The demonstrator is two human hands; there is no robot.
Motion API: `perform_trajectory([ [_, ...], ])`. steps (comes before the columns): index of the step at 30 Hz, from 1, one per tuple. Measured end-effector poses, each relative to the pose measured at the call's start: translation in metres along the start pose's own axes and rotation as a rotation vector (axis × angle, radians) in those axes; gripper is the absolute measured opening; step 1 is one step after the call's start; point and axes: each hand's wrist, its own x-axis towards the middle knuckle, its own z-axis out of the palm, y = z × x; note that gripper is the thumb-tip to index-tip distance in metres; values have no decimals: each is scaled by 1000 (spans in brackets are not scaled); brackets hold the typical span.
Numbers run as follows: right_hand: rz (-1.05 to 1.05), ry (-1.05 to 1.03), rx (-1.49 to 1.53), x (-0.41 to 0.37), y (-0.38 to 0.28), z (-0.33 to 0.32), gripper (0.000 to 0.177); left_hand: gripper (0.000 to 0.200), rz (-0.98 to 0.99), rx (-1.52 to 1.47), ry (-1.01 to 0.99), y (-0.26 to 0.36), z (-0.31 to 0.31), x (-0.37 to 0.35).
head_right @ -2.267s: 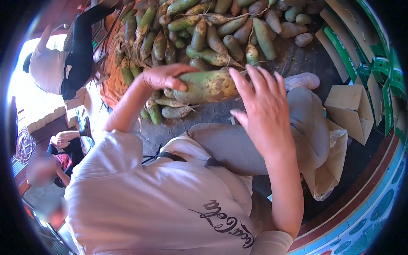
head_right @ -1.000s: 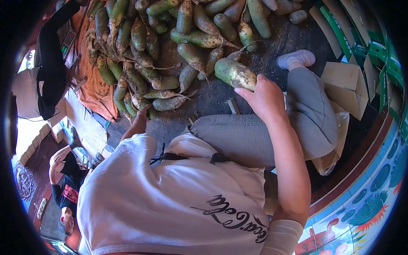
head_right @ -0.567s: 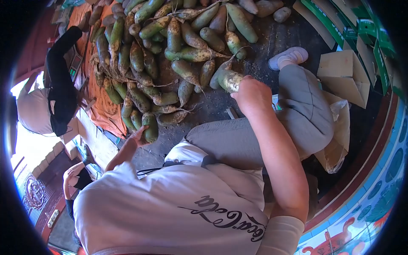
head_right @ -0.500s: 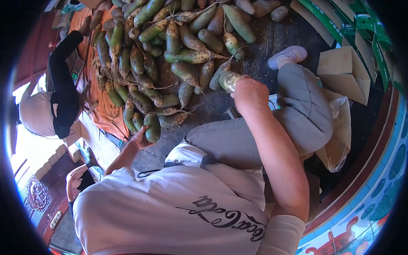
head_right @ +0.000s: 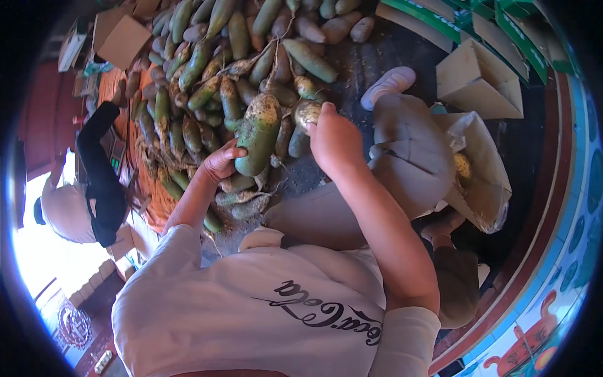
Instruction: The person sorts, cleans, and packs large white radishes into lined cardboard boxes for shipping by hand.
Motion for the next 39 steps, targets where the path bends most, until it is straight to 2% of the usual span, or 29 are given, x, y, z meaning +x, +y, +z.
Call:
perform_trajectory([
  [2,-51,179,195,-11,1,-17,26,72,77,12,-26,15,4,13],
  [4,-117,304,496,-30,-2,-55,24,71,144,17,-59,33,16,17],
  [5,-144,346,566,-44,0,-76,24,71,138,44,-54,44,23,16],
  [6,-173,389,633,-62,5,-99,24,72,216,62,-33,53,31,15],
  [8,-179,476,716,-109,8,-146,27,75,305,59,37,70,47,10],
  [10,-145,695,750,-150,21,-168,32,78,330,52,-3,93,59,4],
  [11,-137,785,751,-171,29,-176,33,79,432,41,20,99,73,-1],
  [12,-95,783,720,-188,39,-180,33,81,460,-3,-40,109,72,-1],
  [14,-14,776,659,-224,59,-187,32,84,524,92,-113,131,102,-9],
  [16,151,698,624,-236,86,-170,31,87,665,194,-115,145,119,-14],
  [18,256,580,631,-229,120,-137,28,89,641,180,-136,145,157,-19],
  [20,334,427,648,-206,166,-86,25,91,515,150,-243,135,184,-13],
  [21,317,460,669,-191,194,-44,25,91,451,147,-286,126,194,-9],
  [22,385,394,685,-175,222,-3,27,92,385,142,-327,117,204,-4],
  [23,335,406,509,-160,241,34,27,92,333,153,-328,108,210,3],
  [25,207,432,439,-137,259,94,29,92,217,184,-199,80,220,18],
  [28,328,298,590,-127,272,141,31,90,47,264,-184,49,241,39],
  [31,452,-2,326,-139,294,181,30,87,-15,368,-250,33,249,50],
  [34,400,-109,156,-151,313,197,30,85,-67,418,-235,25,243,55],
  [37,430,199,-188,-150,334,181,30,85,-115,396,-167,20,242,50],
  [39,506,301,-251,-158,332,161,29,85,-144,378,-132,19,243,48],
])
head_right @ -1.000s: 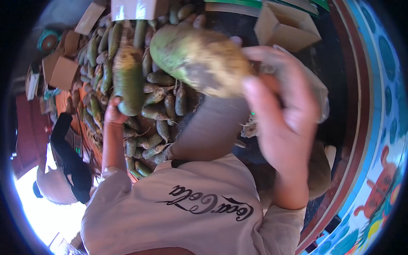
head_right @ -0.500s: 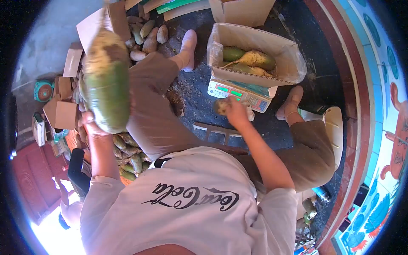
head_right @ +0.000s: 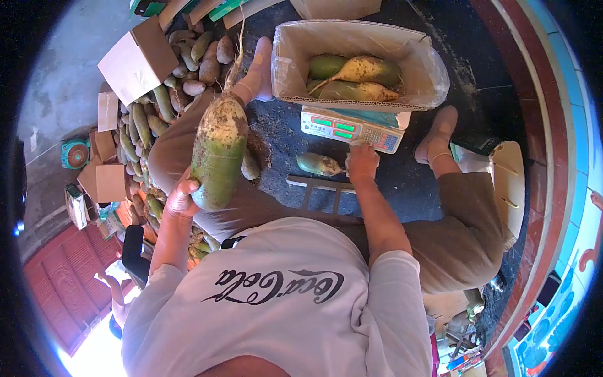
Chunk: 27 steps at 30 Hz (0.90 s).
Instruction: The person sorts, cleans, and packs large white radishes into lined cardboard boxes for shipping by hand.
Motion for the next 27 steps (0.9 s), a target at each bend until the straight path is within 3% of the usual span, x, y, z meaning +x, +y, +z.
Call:
perform_trajectory([
  [3,38,20,-6,-3,10,16,25,84,-87,-9,12,0,-1,-6],
  [8,131,-232,138,22,26,28,26,82,-155,72,19,-4,-1,-3],
  [11,124,-272,432,32,7,-58,30,79,-138,173,67,-12,3,5],
  [12,0,-184,517,32,4,-72,27,78,-133,204,65,-16,1,8],
  [16,-143,-166,1195,-2,-51,-228,21,73,-111,408,71,-26,-2,14],
  [18,-353,64,1185,-22,-79,-258,23,70,-105,471,62,-29,5,14],
  [20,-627,113,829,-30,-109,-274,35,68,-93,469,31,-27,13,13],
  [21,-750,291,760,-30,-130,-272,40,67,-82,459,15,-28,13,10],
  [22,-821,283,811,-23,-148,-265,38,66,-70,450,-1,-27,13,8],
  [25,-941,361,734,-4,-172,-243,32,66,-42,428,-1,-24,1,-2],
  [27,-909,337,738,-1,-188,-243,25,67,-31,455,27,-15,-4,-20],
])
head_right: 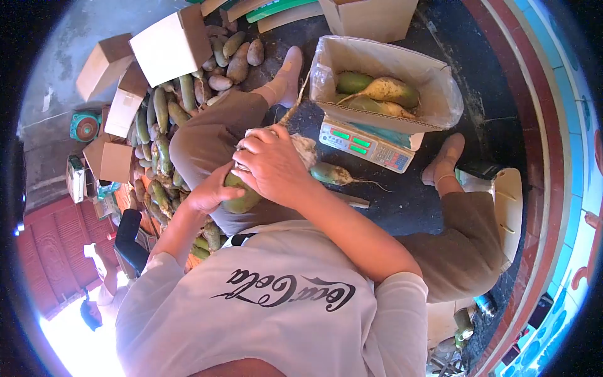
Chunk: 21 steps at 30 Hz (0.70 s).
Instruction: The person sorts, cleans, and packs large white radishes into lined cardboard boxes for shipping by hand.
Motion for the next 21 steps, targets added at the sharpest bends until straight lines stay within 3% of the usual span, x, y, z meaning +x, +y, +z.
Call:
perform_trajectory([
  [2,23,-63,16,13,-5,4,23,70,-34,-53,15,-4,-4,-12],
  [5,54,23,14,28,-8,10,18,72,-18,-80,58,0,-9,-23],
  [10,178,325,-41,20,28,13,9,76,-15,-229,12,-7,-15,-33],
  [12,394,468,284,3,31,13,11,78,6,-335,-47,-9,-15,-36],
  [14,716,710,985,5,9,14,24,81,49,-343,-66,-12,-10,-33],
  [15,763,668,1246,12,-5,10,36,82,56,-347,-74,-10,-7,-29],
  [16,781,604,1234,12,-8,24,44,82,63,-348,-86,-6,-3,-24],
  [18,736,541,1188,11,-6,24,40,89,65,-339,-105,2,5,-24],
  [21,845,419,1419,16,-1,9,39,88,84,-309,-134,2,10,-20],
])
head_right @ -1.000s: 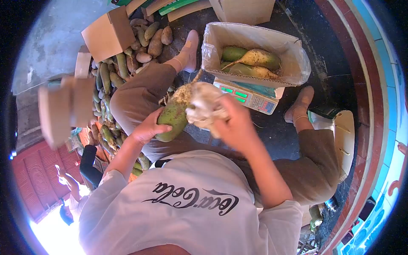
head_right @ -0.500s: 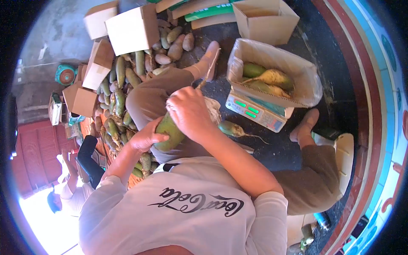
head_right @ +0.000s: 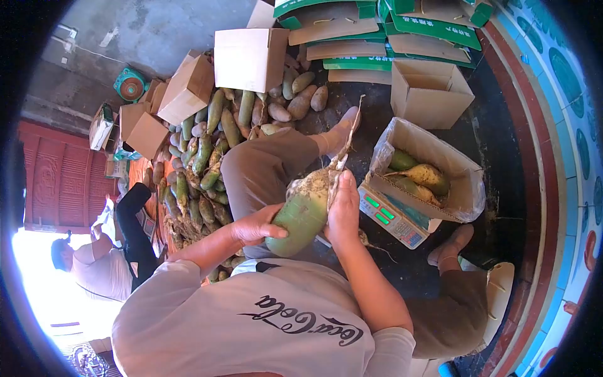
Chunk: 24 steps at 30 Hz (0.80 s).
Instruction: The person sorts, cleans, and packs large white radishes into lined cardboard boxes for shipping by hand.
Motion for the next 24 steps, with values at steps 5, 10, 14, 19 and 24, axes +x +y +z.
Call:
perform_trajectory([
  [5,113,93,58,12,-14,6,35,94,48,-26,-36,1,3,7],
  [10,135,81,17,22,-9,0,31,95,59,-65,-12,-1,9,9],
  [14,162,-397,229,39,38,-32,24,95,103,-45,-61,-7,10,12],
  [19,-12,-32,-127,25,47,-48,18,91,132,-154,-65,10,-1,19],
  [24,-41,-480,-1839,-16,22,-121,32,83,87,-104,-15,20,-28,19],
])
